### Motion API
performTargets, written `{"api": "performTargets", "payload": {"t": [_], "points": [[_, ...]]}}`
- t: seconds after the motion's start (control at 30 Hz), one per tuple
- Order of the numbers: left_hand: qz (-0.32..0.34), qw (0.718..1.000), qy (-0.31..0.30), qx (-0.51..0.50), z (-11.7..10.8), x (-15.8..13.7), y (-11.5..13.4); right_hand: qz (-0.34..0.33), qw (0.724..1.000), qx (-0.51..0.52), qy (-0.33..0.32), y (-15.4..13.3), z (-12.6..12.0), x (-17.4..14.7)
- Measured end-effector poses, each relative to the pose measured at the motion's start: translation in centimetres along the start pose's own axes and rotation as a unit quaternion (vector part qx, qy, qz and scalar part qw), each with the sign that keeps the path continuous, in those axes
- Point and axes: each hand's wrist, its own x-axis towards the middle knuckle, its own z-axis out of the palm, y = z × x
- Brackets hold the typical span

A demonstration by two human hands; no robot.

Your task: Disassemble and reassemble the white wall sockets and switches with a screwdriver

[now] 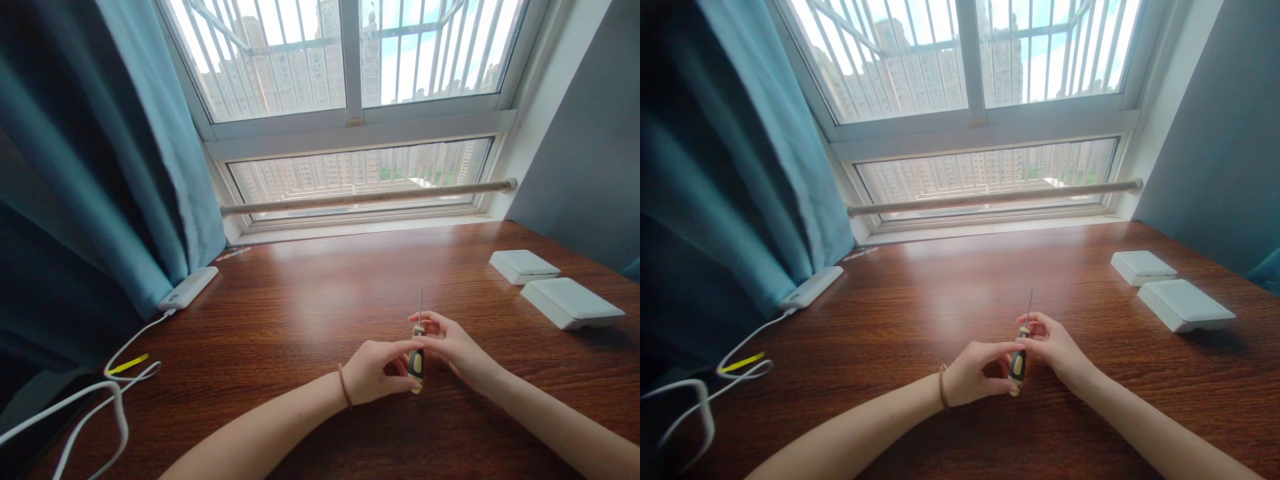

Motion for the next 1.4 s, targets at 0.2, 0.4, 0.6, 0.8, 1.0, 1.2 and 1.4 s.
{"api": "performTargets", "payload": {"t": [0.2, 0.4, 0.6, 0.8, 1.0, 1.2, 1.4], "points": [[0.105, 0.988, -0.018, 0.111, -0.1, 0.0, 0.0, 0.051, 0.999, -0.005, -0.010, 0.3, 0.1, 0.1], [0.154, 0.966, -0.038, 0.206, 0.1, 0.0, 0.4, -0.061, 0.977, -0.204, -0.001, 0.0, -0.2, 0.0], [0.156, 0.955, -0.032, 0.250, 0.3, 0.0, 0.7, -0.110, 0.869, -0.473, 0.093, -1.8, -3.7, 0.7], [0.158, 0.953, -0.040, 0.254, 0.3, 0.1, 0.5, -0.051, 0.741, -0.659, 0.121, -2.6, -6.3, 1.2], [0.158, 0.952, -0.038, 0.259, 0.4, 0.1, 0.5, -0.033, 0.704, -0.702, 0.106, -2.3, -6.2, 1.1], [0.159, 0.951, -0.035, 0.263, 0.4, 0.1, 0.4, -0.024, 0.699, -0.707, 0.107, -2.3, -6.5, 1.3], [0.162, 0.946, -0.043, 0.278, 0.4, 0.2, 0.5, -0.011, 0.692, -0.713, 0.110, -2.7, -6.2, 1.3]]}}
